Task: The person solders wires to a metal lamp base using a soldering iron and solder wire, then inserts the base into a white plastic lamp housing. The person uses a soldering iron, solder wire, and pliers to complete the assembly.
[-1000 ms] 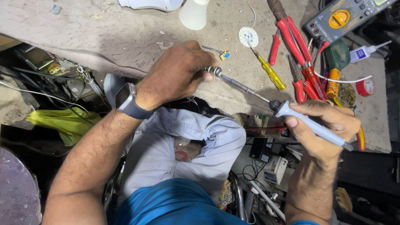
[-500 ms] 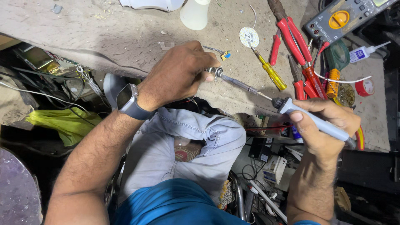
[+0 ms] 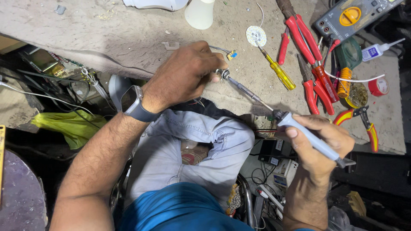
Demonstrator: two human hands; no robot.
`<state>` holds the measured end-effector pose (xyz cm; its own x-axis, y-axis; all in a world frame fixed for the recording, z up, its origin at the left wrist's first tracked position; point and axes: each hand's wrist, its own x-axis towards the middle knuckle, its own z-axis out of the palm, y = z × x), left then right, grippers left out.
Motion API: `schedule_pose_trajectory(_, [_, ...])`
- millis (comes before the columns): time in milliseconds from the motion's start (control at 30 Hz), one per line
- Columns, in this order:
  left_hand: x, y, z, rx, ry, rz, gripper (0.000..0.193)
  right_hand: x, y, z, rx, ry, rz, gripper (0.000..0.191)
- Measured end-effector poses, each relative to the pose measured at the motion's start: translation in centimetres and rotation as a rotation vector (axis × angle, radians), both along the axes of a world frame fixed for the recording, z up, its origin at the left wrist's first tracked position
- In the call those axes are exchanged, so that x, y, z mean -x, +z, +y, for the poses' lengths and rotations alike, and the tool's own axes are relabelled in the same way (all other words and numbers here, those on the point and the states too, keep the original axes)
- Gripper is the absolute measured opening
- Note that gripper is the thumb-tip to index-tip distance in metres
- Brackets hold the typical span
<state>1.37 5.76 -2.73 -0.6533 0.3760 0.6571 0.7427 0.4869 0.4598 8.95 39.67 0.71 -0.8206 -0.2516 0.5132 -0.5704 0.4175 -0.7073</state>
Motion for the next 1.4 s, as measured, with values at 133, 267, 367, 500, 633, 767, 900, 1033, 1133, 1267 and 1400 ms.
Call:
schedule_pose_trajectory(133, [0.0, 0.0, 0.2, -0.011, -0.007, -0.006, 0.023, 1.3, -0.9, 1.2, 0.107, 0.013, -0.057, 0.025])
schedule_pose_trajectory(267, [0.0, 0.0, 0.1, -0.002, 0.002, -0.016, 0.020, 1.3, -1.0, 1.0, 0.140, 0.015, -0.088, 0.024])
schedule_pose_trajectory(367, [0.0, 0.2, 0.0, -0.011, -0.004, 0.003, 0.021, 0.5, -0.7, 0.4, -0.004, 0.008, 0.052, 0.029])
schedule_pose_trajectory(500, [-0.3, 0.6, 0.1, 0.000, 0.011, -0.044, 0.022, 0.1, -2.2, -1.5, -0.183, -0.060, 0.292, 0.028])
schedule_pose_trajectory(633, [-0.8, 0.8, 0.6, -0.002, 0.086, -0.112, 0.025, -0.2, -4.4, -2.2, 0.099, -0.169, 0.357, 0.029])
schedule_pose_trajectory(767, [-0.3, 0.9, 0.0, -0.039, 0.053, -0.087, 0.028, -1.8, -5.7, -0.9, 0.440, -0.183, 0.359, 0.030])
schedule_pose_trajectory(900, [0.2, 0.8, -0.5, -0.086, 0.013, -0.286, 0.031, -1.9, -6.5, 0.5, 0.188, -0.178, 0.329, 0.031])
schedule_pose_trajectory(1033, [0.3, 1.1, -0.3, -0.161, 0.018, -0.410, 0.039, -1.4, -6.7, 0.2, 0.138, -0.157, 0.243, 0.032])
schedule_pose_trajectory(1133, [0.1, 1.4, -0.2, -0.083, 0.059, -0.263, 0.046, -1.3, -6.6, -0.7, 0.146, -0.169, 0.184, 0.033])
schedule_pose_trajectory(1267, [-0.7, 1.6, 0.0, 0.029, 0.107, -0.118, 0.046, -1.4, -6.6, -1.7, 0.145, -0.186, 0.197, 0.033])
schedule_pose_trajectory(1400, [-2.1, 1.1, -0.2, 0.105, 0.128, -0.018, 0.037, -1.6, -6.7, -1.8, 0.166, -0.182, 0.214, 0.032])
